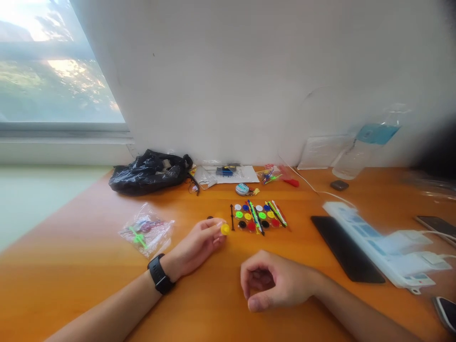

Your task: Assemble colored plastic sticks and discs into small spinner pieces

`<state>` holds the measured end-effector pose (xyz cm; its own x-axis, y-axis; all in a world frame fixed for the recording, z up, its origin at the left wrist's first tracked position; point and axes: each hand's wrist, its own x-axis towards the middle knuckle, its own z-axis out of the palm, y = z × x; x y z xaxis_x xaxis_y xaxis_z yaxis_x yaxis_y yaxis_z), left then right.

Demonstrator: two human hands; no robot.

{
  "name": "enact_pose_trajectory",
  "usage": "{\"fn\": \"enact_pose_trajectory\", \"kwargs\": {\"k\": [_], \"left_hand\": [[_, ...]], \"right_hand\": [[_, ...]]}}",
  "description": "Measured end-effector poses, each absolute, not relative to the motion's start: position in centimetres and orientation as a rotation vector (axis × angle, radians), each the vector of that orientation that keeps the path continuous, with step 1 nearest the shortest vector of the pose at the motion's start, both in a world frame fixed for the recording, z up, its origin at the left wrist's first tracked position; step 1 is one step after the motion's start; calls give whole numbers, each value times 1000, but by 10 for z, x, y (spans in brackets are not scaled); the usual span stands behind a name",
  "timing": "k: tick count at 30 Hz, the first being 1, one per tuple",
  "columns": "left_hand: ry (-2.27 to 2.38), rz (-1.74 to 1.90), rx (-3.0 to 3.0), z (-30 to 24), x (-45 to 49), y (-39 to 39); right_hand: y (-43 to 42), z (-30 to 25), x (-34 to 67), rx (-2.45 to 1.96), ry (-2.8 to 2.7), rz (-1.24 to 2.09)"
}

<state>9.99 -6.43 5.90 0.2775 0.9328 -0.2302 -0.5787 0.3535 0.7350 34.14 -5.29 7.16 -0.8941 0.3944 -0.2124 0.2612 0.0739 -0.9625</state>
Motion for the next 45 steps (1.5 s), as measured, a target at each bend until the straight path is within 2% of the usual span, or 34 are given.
{"fn": "enact_pose_trajectory", "kwargs": {"k": [13, 19, 26, 37, 45], "left_hand": [[772, 1191, 613, 58, 100, -65], [907, 1144, 923, 62, 107, -71], [902, 1213, 1284, 39, 108, -69], [1263, 932, 2039, 40, 107, -78], [1289, 849, 2378, 47, 103, -77]], "right_hand": [[-51, 67, 342, -701, -2221, 2011], [-51, 66, 343, -697, -2210, 2046], [-49, 65, 343, -717, -2237, 2053], [-45, 66, 348, -755, -2333, 2011], [-41, 70, 356, -735, -2461, 2098]]}}
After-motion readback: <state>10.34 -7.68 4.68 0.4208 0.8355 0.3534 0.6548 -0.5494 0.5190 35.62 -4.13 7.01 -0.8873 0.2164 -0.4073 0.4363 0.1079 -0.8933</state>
